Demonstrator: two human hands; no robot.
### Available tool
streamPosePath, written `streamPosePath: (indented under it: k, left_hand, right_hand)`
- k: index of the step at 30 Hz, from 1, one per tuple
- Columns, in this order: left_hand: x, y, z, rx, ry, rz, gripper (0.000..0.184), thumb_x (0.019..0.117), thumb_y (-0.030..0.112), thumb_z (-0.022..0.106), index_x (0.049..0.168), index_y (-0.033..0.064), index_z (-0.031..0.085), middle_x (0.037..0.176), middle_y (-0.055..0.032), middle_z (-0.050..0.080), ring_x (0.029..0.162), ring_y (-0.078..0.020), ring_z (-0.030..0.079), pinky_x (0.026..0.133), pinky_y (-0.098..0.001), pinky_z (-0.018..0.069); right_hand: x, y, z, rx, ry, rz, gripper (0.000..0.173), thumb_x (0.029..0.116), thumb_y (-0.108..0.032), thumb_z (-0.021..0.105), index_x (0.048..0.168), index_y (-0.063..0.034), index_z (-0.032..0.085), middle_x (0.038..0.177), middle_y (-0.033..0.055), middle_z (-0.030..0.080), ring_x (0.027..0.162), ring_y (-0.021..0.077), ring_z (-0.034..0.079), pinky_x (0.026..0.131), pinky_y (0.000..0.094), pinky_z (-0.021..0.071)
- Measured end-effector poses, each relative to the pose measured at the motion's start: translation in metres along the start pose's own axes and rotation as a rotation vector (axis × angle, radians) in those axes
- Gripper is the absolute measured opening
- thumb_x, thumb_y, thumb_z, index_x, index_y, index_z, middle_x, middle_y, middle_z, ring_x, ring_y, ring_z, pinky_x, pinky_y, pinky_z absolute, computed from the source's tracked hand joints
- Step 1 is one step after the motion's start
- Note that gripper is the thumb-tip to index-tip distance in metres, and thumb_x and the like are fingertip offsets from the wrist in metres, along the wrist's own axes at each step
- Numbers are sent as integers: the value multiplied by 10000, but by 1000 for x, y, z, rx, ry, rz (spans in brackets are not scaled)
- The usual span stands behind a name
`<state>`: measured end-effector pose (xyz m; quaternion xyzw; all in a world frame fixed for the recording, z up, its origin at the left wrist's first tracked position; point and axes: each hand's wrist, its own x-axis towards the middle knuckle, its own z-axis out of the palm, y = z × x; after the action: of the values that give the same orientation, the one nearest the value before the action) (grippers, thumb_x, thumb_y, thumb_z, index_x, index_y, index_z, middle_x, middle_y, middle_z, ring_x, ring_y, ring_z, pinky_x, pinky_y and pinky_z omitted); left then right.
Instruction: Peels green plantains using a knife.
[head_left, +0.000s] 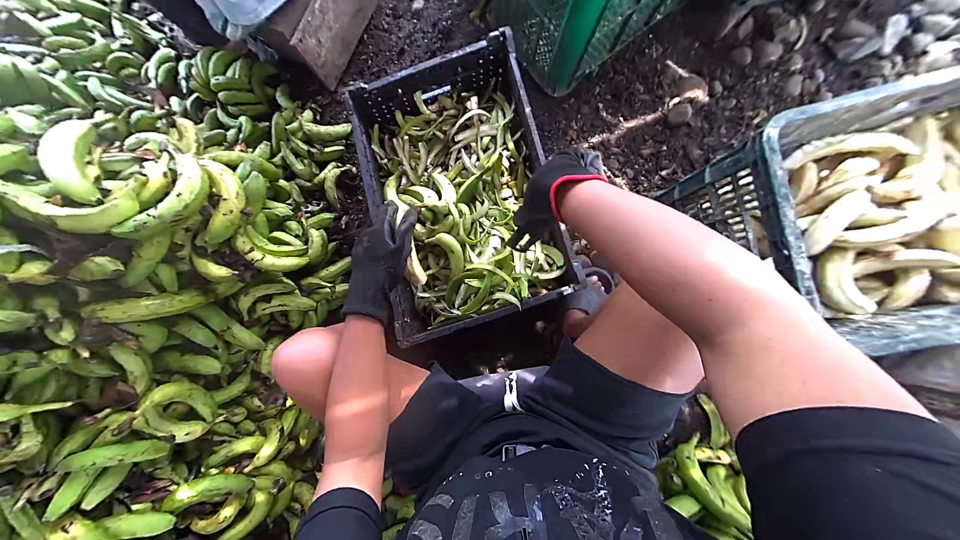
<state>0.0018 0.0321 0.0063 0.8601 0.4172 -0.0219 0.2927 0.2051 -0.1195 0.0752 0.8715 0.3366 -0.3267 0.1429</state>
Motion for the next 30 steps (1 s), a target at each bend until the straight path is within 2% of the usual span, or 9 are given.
streamPosePath:
  k: [6, 9, 12, 14, 16, 19, 22, 26, 30]
  left_hand:
    - [7, 3, 3, 50, 39, 117, 560, 1097, 458, 363, 1510, 94, 466, 1437, -243, 550, 1331, -417, 529, 1104, -645, 381]
    - [23, 68, 16, -395, 41, 268, 488, 1082, 393, 439, 1387, 33, 565, 1315, -165, 621, 1190, -210, 613, 1035, -433, 499]
    - [-10, 189, 12, -938, -354, 396, 357, 1102, 431, 322, 1261, 191, 533, 1046, 27, 679, 912, -115, 695, 787, -364, 625]
    - [-21, 239, 8, -980, -589, 516, 462, 1106, 466, 256, 1327, 166, 529, 1082, -34, 702, 935, -205, 718, 803, -420, 629]
    - [-16, 249, 6, -735, -531, 610, 489, 1093, 500, 343, 1459, 205, 479, 1215, -36, 679, 1026, -201, 707, 875, -423, 609]
    - [14, 216, 2, -122, -229, 633, 566, 1063, 526, 417, 1528, 205, 447, 1370, -104, 623, 1174, -244, 663, 994, -491, 548]
    - [48, 147, 19, 598, -243, 535, 502, 1072, 358, 504, 1494, 86, 504, 1334, -299, 599, 1225, -513, 573, 992, -731, 409]
    - [60, 55, 91, 1199, -530, 603, 656, 915, 170, 720, 1525, 223, 487, 1604, -127, 404, 1478, -411, 348, 1098, -673, 360]
    - [71, 2, 142, 1272, -589, 622, 645, 944, 43, 619, 1547, 194, 448, 1665, -96, 301, 1554, -388, 171, 1210, -669, 153]
  right_hand:
    - [7, 51, 51, 176, -84, -61, 687, 830, -676, 690, 941, 0, 731, 1078, 265, 687, 1071, 455, 642, 867, 699, 475]
    - [-12, 59, 72, 312, -152, -112, 520, 895, -515, 726, 998, -6, 738, 1134, 245, 686, 1117, 440, 633, 919, 687, 475]
    - [-3, 56, 90, 353, -179, -233, 553, 897, -531, 719, 1048, 0, 735, 1113, 230, 695, 1085, 415, 645, 898, 664, 479]
    - [-4, 64, 86, 361, -161, -244, 565, 922, -547, 690, 1034, 6, 736, 1112, 226, 700, 1089, 406, 651, 905, 659, 482]
    - [-12, 76, 77, 397, -88, -207, 541, 948, -538, 664, 1022, -8, 744, 1107, 215, 709, 1105, 400, 654, 921, 667, 480]
    - [-21, 99, 55, 389, 49, -162, 648, 922, -655, 621, 970, -17, 724, 1037, 206, 703, 1050, 388, 657, 894, 658, 460]
    - [-45, 122, 27, 541, 97, -98, 638, 1005, -609, 512, 1005, -2, 710, 1096, 226, 687, 1117, 399, 638, 913, 664, 462]
    - [-51, 122, 21, 614, 168, -121, 668, 991, -656, 496, 1017, -23, 705, 1071, 203, 694, 1108, 382, 645, 923, 660, 459]
    - [-53, 110, 20, 650, 184, -217, 651, 975, -661, 532, 997, -37, 715, 1014, 154, 717, 1038, 327, 673, 895, 633, 470]
